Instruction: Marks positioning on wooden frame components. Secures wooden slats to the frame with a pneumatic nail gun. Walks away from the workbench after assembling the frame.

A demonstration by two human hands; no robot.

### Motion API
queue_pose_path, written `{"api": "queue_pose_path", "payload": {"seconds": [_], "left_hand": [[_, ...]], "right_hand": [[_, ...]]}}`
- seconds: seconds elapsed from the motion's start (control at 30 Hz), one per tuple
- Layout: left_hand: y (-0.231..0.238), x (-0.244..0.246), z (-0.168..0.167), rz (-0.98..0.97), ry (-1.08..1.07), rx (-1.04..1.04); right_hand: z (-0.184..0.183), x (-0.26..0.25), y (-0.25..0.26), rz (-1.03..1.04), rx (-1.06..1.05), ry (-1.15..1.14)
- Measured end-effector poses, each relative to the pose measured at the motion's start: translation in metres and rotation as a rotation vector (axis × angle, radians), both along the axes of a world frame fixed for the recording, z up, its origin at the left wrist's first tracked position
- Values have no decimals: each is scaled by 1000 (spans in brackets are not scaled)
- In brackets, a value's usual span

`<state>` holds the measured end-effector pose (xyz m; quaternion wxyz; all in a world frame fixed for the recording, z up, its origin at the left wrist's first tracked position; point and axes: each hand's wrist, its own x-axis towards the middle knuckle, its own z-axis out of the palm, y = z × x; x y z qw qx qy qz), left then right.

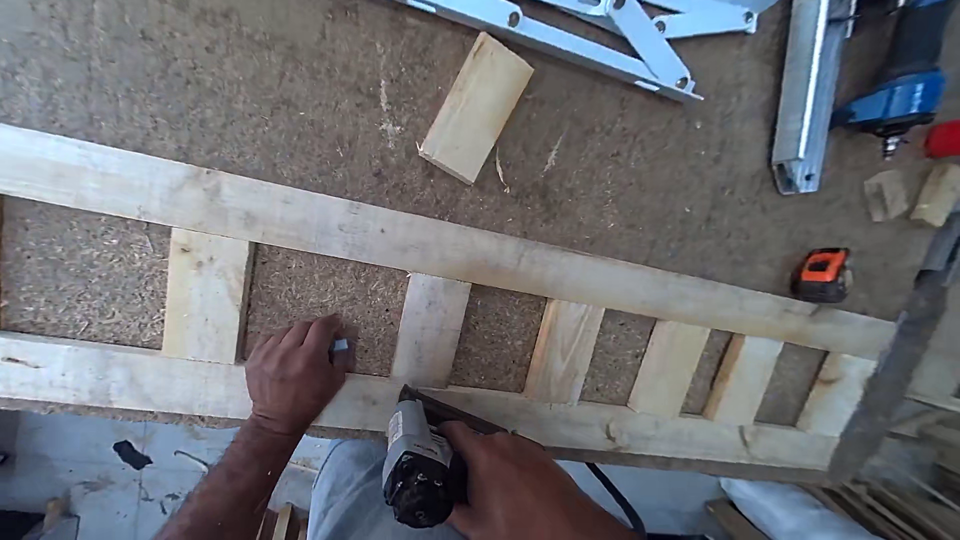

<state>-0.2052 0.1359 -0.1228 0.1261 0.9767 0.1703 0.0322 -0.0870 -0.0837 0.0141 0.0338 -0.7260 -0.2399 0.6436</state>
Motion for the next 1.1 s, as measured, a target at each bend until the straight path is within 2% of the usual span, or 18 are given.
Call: {"api": "queue_pose_path", "payload": {"seconds": [0.1,0.23,0.37,0.57,0.77,0.93,1.0,1.1], "left_hand": [[-22,20,7,-96,96,-204],[-35,35,7,-160,232,-334],[-28,37,4,-170,234,-414],[-26,37,-1,-182,176,-457],[-26,35,-2,-182,187,-432],[-22,31,16,-164,271,-376],[-16,24,31,-107,372,-376],[-6,21,51,-5,720,-312]], "right_hand": [[3,5,-22,-5,34,-5],[1,9,-42,-46,33,-133],[1,14,-49,-151,-37,-204],[-13,23,-47,-297,-103,-163],[-21,26,-45,-200,-71,-137],[3,21,-47,-152,-25,-183],[11,18,-45,-111,8,-131],[8,14,-33,-60,42,-50]]}}
